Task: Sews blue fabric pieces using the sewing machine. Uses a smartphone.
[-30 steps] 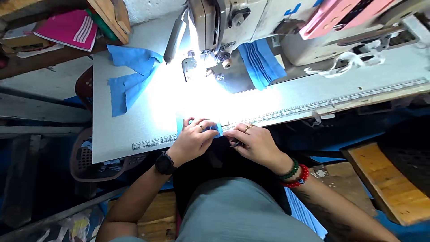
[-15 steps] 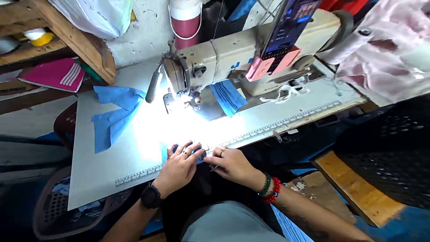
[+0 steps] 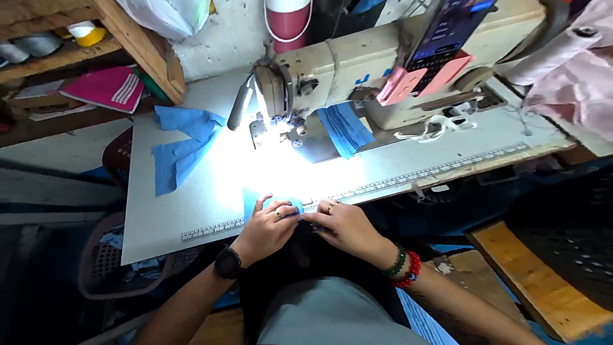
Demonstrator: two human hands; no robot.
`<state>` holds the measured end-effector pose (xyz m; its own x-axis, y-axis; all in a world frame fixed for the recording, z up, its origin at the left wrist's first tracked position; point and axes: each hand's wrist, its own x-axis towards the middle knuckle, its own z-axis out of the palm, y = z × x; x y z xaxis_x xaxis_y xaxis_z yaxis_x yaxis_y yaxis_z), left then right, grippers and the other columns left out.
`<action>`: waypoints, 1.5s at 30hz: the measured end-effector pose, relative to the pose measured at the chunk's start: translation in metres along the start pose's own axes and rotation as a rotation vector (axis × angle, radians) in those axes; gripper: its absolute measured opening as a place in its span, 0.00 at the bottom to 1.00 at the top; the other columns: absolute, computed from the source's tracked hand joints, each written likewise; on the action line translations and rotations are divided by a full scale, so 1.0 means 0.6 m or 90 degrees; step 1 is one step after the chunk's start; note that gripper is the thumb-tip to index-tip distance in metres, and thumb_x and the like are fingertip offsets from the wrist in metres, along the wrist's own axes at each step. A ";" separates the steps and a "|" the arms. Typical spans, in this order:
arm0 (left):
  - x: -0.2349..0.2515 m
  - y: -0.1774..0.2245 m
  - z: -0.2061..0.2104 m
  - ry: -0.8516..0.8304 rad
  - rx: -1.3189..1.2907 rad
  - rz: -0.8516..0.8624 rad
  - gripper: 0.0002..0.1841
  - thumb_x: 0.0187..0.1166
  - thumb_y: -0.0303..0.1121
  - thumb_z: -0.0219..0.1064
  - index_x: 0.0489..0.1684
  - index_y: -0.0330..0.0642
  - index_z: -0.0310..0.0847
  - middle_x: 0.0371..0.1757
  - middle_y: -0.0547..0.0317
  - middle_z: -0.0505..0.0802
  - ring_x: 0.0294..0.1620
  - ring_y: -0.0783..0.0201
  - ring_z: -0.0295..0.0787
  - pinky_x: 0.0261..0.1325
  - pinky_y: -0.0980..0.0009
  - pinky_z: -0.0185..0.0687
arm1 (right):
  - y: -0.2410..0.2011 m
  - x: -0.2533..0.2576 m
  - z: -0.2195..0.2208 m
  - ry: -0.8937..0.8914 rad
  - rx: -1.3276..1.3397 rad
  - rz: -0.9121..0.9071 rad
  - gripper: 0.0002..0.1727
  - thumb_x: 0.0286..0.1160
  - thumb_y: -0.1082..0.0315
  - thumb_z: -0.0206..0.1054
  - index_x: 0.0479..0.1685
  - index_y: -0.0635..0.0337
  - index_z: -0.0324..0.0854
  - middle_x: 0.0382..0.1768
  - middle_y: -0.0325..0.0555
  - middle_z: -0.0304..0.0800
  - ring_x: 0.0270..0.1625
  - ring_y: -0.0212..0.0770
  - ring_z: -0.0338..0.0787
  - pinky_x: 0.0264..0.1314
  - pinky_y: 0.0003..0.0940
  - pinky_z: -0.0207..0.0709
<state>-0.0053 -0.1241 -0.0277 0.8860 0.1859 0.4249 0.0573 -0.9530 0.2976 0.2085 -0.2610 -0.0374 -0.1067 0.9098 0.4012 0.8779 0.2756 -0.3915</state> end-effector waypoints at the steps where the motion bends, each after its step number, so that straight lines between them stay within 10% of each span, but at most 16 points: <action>1: -0.001 0.003 0.000 0.002 0.002 0.003 0.12 0.87 0.38 0.62 0.52 0.51 0.93 0.60 0.64 0.95 0.71 0.65 0.86 0.86 0.50 0.61 | -0.001 0.000 -0.001 -0.005 -0.004 0.002 0.16 0.75 0.59 0.64 0.57 0.38 0.92 0.32 0.43 0.87 0.31 0.45 0.87 0.26 0.42 0.77; 28: 0.120 -0.161 -0.041 -0.060 0.013 -0.086 0.12 0.83 0.30 0.63 0.53 0.46 0.93 0.60 0.55 0.91 0.65 0.55 0.86 0.73 0.44 0.75 | 0.082 0.188 -0.007 -0.041 -0.120 0.048 0.11 0.69 0.71 0.70 0.48 0.55 0.92 0.40 0.52 0.91 0.41 0.55 0.92 0.33 0.53 0.81; 38: 0.174 -0.254 -0.042 -0.052 0.058 -0.114 0.14 0.86 0.37 0.60 0.54 0.52 0.94 0.59 0.56 0.93 0.70 0.54 0.84 0.82 0.44 0.57 | 0.064 0.173 -0.012 -0.029 -0.123 0.148 0.04 0.69 0.69 0.72 0.39 0.56 0.88 0.34 0.50 0.87 0.33 0.53 0.89 0.28 0.55 0.78; 42: 0.213 -0.273 -0.051 0.054 -0.014 -0.292 0.14 0.80 0.39 0.65 0.42 0.39 0.94 0.53 0.46 0.94 0.61 0.51 0.89 0.69 0.48 0.77 | 0.042 0.113 -0.035 -0.090 -0.037 0.243 0.21 0.75 0.48 0.70 0.52 0.55 0.91 0.37 0.49 0.92 0.39 0.52 0.93 0.37 0.57 0.83; 45: 0.261 -0.283 -0.038 0.047 0.072 -0.559 0.29 0.78 0.56 0.64 0.63 0.41 0.85 0.69 0.44 0.85 0.77 0.45 0.74 0.73 0.39 0.68 | 0.025 0.092 -0.056 -0.154 0.038 0.289 0.32 0.77 0.38 0.66 0.58 0.60 0.86 0.39 0.53 0.91 0.43 0.54 0.92 0.45 0.57 0.82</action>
<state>0.1134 0.0723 0.0078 0.4684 0.8726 0.1384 0.7512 -0.4758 0.4575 0.2314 -0.2173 0.0069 0.1674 0.9857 -0.0206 0.8335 -0.1527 -0.5311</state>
